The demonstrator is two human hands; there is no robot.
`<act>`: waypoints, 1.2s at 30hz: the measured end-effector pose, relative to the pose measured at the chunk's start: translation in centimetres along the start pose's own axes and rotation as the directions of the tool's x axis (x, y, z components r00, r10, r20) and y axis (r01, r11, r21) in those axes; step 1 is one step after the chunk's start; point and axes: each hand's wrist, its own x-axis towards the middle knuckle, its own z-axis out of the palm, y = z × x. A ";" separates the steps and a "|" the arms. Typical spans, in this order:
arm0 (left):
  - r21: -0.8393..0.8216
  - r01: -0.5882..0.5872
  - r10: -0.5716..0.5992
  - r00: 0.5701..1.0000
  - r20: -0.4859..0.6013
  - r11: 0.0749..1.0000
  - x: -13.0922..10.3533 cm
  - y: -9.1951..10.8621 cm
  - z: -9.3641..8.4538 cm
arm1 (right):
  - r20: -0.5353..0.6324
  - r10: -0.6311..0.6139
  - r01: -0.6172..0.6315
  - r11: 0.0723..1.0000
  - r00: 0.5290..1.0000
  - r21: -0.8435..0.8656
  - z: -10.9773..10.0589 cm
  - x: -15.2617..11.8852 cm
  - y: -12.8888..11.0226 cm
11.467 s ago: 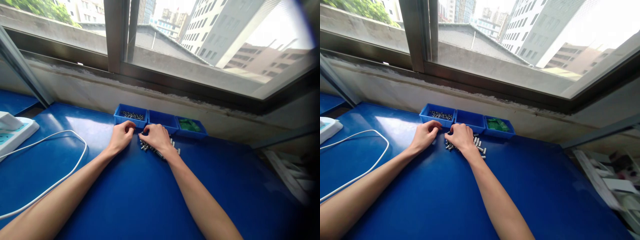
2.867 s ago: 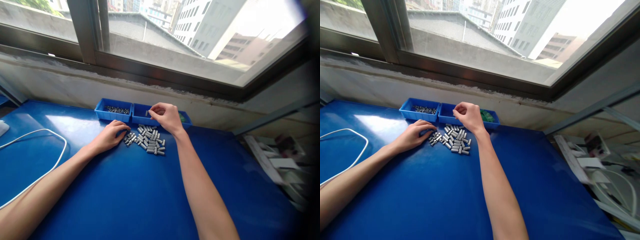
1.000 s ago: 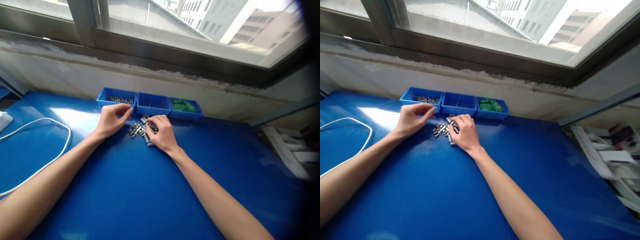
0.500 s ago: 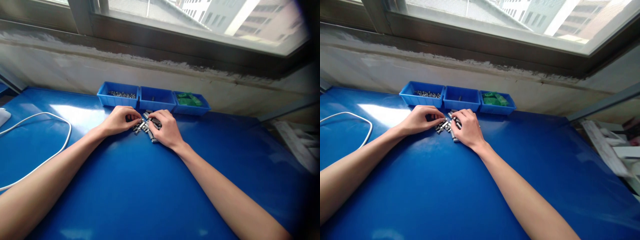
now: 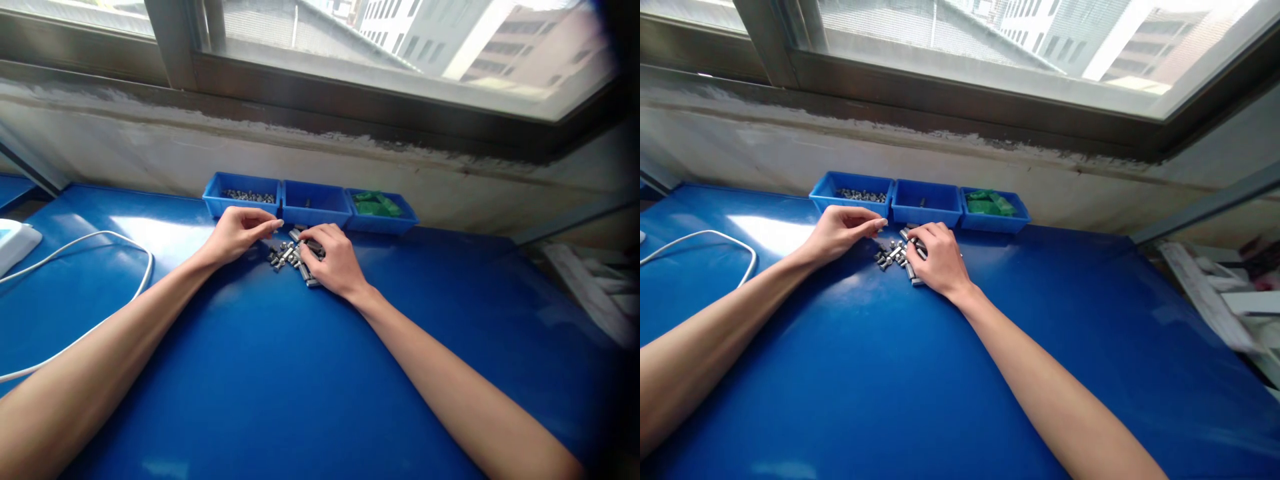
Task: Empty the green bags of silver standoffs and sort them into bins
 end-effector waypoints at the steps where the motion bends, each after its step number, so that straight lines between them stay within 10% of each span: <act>1: -0.021 0.007 -0.007 1.000 -0.004 1.000 0.1 0.2 0.0 | -0.002 -0.001 0.001 1.000 1.000 -0.001 0.0 0.0 0.0; 10: -0.331 0.178 -0.153 0.983 0.098 0.927 0.2 -0.1 1.1 | -0.001 -0.003 0.003 1.000 1.000 -0.008 0.1 -0.1 0.2; 17: -0.477 0.008 -0.154 0.951 -0.269 0.879 0.9 -0.4 0.3 | -0.006 -0.005 0.005 1.000 1.000 -0.011 0.0 -0.1 0.3; 22: -0.390 -0.060 -0.074 0.944 -0.320 0.919 0.7 -0.4 0.1 | -0.009 -0.005 0.005 1.000 1.000 0.002 0.0 -0.1 0.3; 28: 0.048 -0.074 0.076 0.996 -0.043 0.996 0.0 0.0 -0.6 | -0.007 -0.010 0.011 1.000 1.000 0.006 0.1 -0.1 0.4; 36: 0.400 -0.264 0.170 0.952 0.256 0.878 0.1 -0.1 -1.2 | -0.004 -0.012 0.012 1.000 1.000 -0.004 0.1 -0.1 0.3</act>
